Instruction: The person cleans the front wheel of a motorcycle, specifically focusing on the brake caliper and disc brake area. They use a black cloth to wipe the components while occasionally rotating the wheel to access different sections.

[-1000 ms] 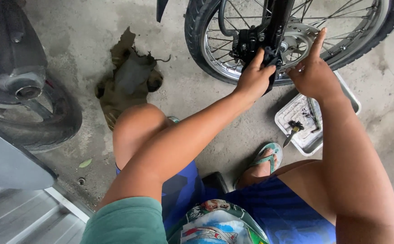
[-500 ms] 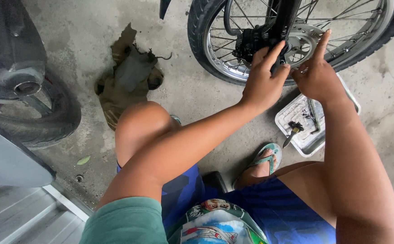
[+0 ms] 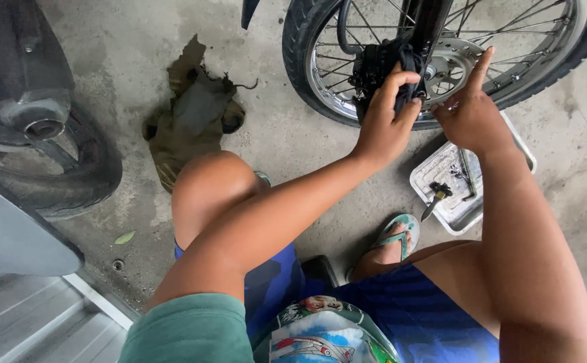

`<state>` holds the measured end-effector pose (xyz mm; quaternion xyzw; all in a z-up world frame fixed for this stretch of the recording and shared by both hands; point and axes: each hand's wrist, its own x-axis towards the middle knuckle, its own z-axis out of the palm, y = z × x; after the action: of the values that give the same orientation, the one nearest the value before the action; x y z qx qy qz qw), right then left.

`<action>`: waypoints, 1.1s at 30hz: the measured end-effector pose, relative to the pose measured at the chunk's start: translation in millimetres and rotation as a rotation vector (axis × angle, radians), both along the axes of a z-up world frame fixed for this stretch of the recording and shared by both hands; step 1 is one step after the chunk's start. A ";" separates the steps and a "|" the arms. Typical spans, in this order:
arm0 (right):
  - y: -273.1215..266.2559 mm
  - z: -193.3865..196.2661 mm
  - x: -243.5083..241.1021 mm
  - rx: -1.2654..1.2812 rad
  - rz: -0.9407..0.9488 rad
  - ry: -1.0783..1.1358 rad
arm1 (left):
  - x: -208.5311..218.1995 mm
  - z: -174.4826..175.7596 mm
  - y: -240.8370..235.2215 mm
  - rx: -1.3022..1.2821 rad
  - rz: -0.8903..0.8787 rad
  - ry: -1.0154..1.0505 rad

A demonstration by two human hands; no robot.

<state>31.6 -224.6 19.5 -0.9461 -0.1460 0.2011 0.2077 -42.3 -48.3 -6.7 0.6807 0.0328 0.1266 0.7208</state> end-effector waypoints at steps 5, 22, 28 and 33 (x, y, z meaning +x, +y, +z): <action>2.3 1.2 0.3 0.004 0.040 -0.029 | -3.1 -25.6 -3.6 0.190 -0.097 0.006; -8.8 -5.8 3.1 0.016 0.039 -0.002 | -3.2 0.9 1.3 0.276 -0.136 0.079; -5.6 -2.5 -0.6 0.012 0.025 -0.011 | 9.1 7.8 9.2 -0.074 -0.129 0.086; -6.4 -5.8 0.7 0.042 0.050 -0.041 | -2.4 -13.3 9.4 0.327 -0.218 0.032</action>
<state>32.3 -231.0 13.7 -0.9416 -0.1778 0.1835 0.2193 -44.7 -39.0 -19.9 0.7903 -0.0504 0.0406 0.6093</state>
